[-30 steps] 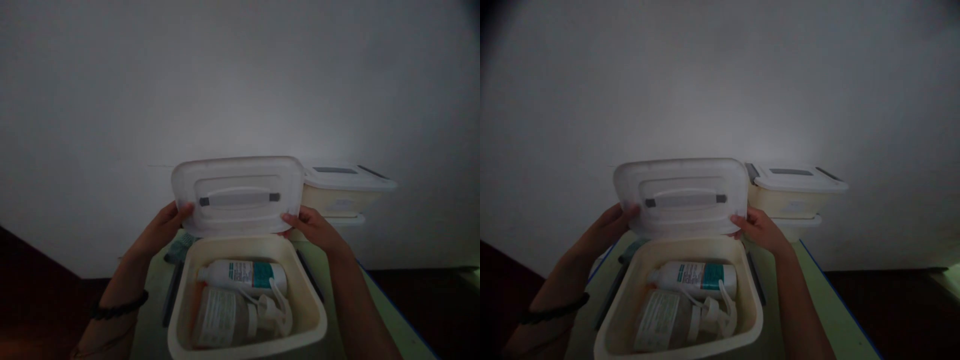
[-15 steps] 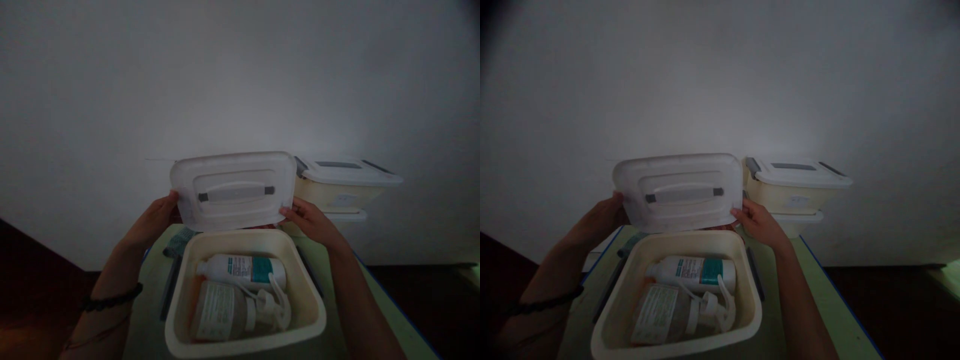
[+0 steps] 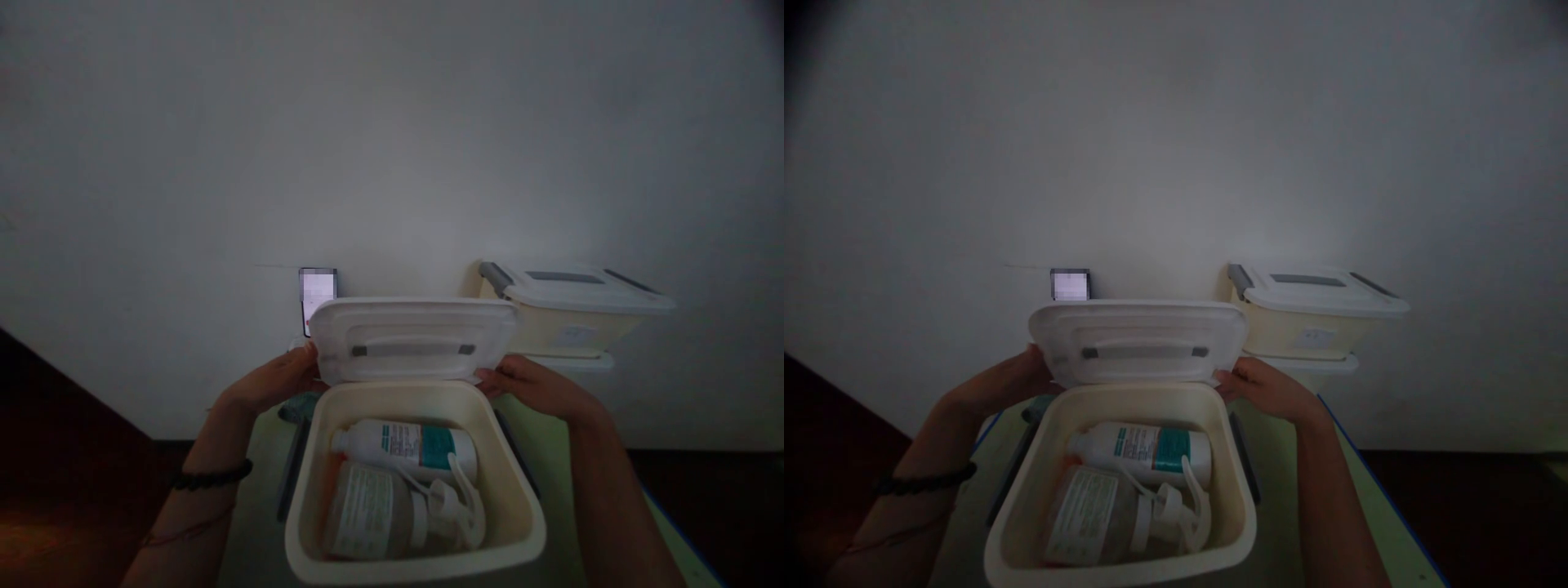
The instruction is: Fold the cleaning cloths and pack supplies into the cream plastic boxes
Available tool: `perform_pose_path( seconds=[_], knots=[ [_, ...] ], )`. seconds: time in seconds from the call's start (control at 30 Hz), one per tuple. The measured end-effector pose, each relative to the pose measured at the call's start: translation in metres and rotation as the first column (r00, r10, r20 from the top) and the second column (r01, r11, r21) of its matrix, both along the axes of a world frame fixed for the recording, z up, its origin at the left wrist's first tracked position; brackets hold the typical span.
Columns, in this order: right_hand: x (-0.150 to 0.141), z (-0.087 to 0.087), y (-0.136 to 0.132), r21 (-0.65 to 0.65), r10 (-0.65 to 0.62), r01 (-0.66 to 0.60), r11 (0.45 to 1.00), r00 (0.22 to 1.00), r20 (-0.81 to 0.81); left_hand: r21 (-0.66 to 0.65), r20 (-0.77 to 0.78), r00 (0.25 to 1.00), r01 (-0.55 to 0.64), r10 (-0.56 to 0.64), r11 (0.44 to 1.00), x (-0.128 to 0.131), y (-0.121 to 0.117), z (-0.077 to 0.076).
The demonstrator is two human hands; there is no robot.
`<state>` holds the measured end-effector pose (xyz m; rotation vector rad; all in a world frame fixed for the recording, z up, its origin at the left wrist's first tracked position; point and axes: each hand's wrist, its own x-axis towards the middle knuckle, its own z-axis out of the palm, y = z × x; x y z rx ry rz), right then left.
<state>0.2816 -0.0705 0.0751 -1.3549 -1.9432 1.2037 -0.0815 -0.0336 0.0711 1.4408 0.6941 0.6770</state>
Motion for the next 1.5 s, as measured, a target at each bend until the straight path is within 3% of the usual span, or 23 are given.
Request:
perform_pose_path(
  seconds=[0.2,0.37,0.67,0.83,0.9,1.03,1.1,1.2,1.3,1.4,1.5],
  knots=[
    [0.003,0.002,-0.009,0.009,0.016,-0.017,1.000,0.998,0.064,0.027,-0.027,0.997,0.070,-0.069,0.997,-0.009,0.006,-0.010],
    [0.009,0.007,-0.017,0.044,0.037,-0.043,0.998,0.990,0.139,0.287,-0.228,0.966,0.185,-0.121,0.940,-0.015,0.008,-0.001],
    [0.012,0.012,-0.018,-0.001,0.108,-0.108,0.994,0.991,0.078,0.344,-0.283,0.959,0.110,-0.009,0.933,-0.014,0.008,0.001],
    [0.013,0.022,-0.022,-0.050,0.145,-0.142,0.989,0.987,0.074,0.477,-0.336,0.942,0.165,0.006,0.863,-0.013,0.006,0.011],
    [0.013,0.028,-0.025,-0.042,0.121,-0.118,0.992,0.989,0.081,0.467,-0.350,0.935,0.229,-0.059,0.854,-0.013,0.005,0.016],
    [0.013,0.035,-0.029,0.014,0.110,-0.112,0.994,0.985,0.130,0.306,-0.316,0.914,0.353,-0.255,0.884,-0.012,0.001,0.023],
    [0.014,0.035,-0.029,0.001,0.139,-0.141,0.990,0.980,0.144,0.263,-0.306,0.911,0.359,-0.276,0.895,-0.011,0.000,0.025],
    [0.015,0.033,-0.027,-0.054,0.166,-0.158,0.986,0.970,0.176,0.288,-0.398,0.900,0.307,-0.179,0.907,-0.008,0.000,0.026],
    [0.013,0.030,-0.024,-0.061,0.164,-0.155,0.986,0.965,0.205,0.311,-0.540,0.840,0.250,-0.046,0.917,-0.003,-0.001,0.028],
    [0.005,0.027,-0.022,-0.020,0.148,-0.147,0.989,0.963,0.226,0.355,-0.622,0.781,0.218,0.056,0.909,0.003,-0.004,0.029],
    [-0.009,0.027,-0.026,0.115,0.015,-0.062,0.991,0.929,0.371,0.415,-0.670,0.734,0.241,0.115,0.877,0.009,-0.005,0.027]
  ],
)
